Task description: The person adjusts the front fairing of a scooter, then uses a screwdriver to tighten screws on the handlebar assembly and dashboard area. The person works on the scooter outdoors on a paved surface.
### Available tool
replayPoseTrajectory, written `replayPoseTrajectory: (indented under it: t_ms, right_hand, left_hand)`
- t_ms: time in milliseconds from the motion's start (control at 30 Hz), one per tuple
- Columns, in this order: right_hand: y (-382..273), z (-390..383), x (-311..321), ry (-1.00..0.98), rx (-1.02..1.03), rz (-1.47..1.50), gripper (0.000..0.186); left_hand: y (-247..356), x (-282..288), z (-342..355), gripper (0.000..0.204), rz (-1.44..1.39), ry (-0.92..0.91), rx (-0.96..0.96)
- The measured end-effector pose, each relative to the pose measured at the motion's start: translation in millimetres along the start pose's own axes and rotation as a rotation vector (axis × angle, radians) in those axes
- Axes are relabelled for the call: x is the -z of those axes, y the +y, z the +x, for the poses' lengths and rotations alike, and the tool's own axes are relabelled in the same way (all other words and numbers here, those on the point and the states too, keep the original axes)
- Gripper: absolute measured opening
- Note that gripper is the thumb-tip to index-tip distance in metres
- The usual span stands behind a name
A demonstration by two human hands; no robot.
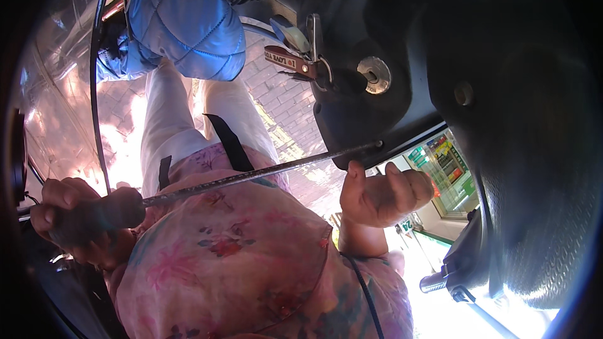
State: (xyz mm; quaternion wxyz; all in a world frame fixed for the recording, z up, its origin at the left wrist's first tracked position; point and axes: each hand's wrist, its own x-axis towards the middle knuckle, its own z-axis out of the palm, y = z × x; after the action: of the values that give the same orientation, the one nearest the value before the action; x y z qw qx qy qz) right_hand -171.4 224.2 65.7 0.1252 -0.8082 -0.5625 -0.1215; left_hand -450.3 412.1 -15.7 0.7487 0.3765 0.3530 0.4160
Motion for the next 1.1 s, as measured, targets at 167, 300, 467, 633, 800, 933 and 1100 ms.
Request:
replayPoseTrajectory:
  t_ms: [167, 300, 467, 633, 800, 933, 1100]
  right_hand:
    - [0.8, 3.3, 5.5, -0.099, -0.092, -0.024, 0.039]
    - [-2.1, 8.1, 8.6, -0.192, -0.075, -0.060, 0.037]
    - [-5.4, 10.2, 9.0, -0.201, -0.057, -0.130, 0.031]
    - [-8.3, 11.0, 12.0, -0.241, -0.073, -0.191, 0.028]
    - [-7.0, 10.1, 12.4, -0.241, -0.069, -0.172, 0.029]
    - [-5.4, 8.8, 12.5, -0.242, -0.071, -0.157, 0.029]
    - [-1.2, 11.4, 12.6, -0.219, -0.040, -0.176, 0.031]
  left_hand:
    - [0.8, 9.5, -2.3, 0.055, 0.011, 0.063, 0.016]
    - [4.5, 17.6, -4.2, 0.059, 0.060, -0.008, 0.053]
    - [5.2, 25.5, -2.0, 0.058, -0.038, -0.099, 0.084]
    - [7.2, 30.8, -1.7, 0.055, -0.060, -0.111, 0.095]
    - [9.3, 34.1, -3.3, 0.054, -0.090, -0.106, 0.107]
    - [8.0, 38.8, -1.9, 0.056, -0.059, -0.130, 0.097]
    - [3.4, 42.4, -2.9, 0.054, -0.017, -0.175, 0.025]
